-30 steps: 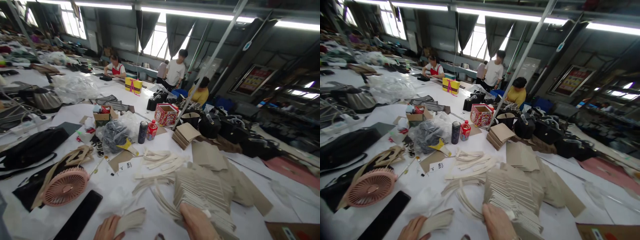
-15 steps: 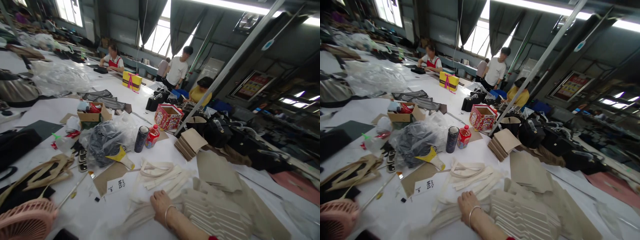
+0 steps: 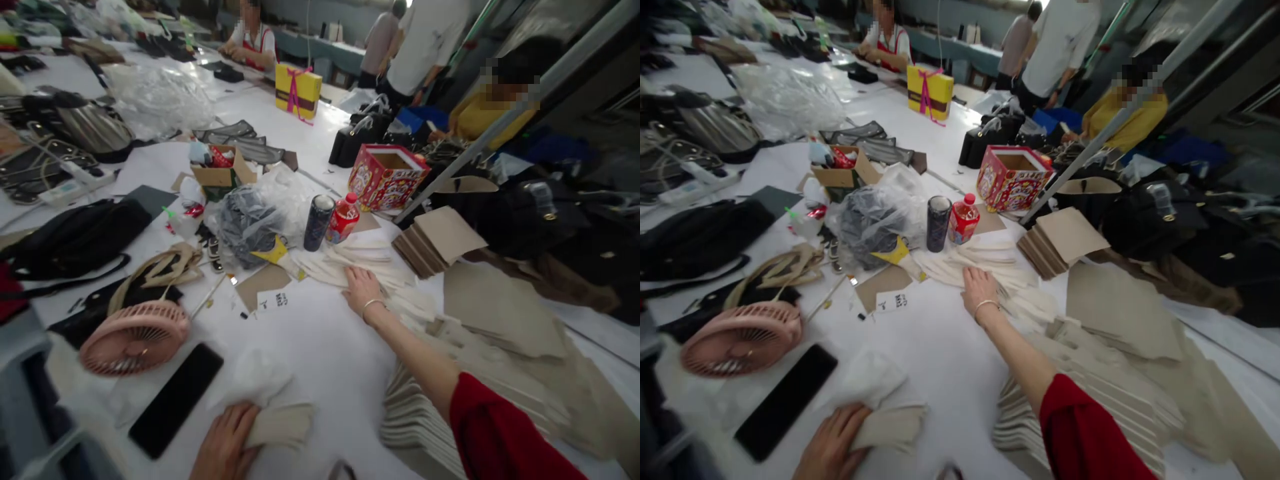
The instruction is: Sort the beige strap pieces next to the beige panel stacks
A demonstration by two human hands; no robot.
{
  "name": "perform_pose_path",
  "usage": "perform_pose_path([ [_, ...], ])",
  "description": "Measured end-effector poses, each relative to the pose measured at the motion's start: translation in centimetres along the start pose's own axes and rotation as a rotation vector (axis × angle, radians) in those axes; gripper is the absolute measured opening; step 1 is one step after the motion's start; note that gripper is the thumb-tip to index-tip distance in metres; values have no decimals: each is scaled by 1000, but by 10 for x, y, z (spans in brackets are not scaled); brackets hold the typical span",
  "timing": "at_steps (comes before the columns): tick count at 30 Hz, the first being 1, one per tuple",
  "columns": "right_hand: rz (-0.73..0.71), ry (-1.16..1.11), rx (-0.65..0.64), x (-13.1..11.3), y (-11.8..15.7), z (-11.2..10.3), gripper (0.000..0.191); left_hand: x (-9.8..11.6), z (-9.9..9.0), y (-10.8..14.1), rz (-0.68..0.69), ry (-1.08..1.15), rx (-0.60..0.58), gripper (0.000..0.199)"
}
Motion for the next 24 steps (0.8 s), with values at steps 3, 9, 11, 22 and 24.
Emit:
perform_pose_path([
  [3, -73, -262, -78, -26, 51, 32, 48, 7, -13, -8, -121, 85, -102, 39],
  [9, 33, -816, -158, -46, 191, 104, 57, 38, -36, -13, -185, 190, -138, 31],
  [11, 118, -987, -176, -46, 230, 125, 66, 58, -48, -11, -234, 350, -157, 33],
  [22, 183, -1565, 169, -55, 338, 84, 70, 244, -29, 13, -247, 1027, -318, 47],
  [24, 117, -1609, 181, -47, 357, 64, 73, 272, -18, 21, -243, 1363, -398, 74],
])
Point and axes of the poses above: each hand's wrist, its own y-axis away from the middle knuckle, its own z-axis out of the palm, x = y × z, the point moved 9 cm from there along -y, towards the middle knuckle, and after that the axes turned 11 degrees about -x, right-handed, at the moved point
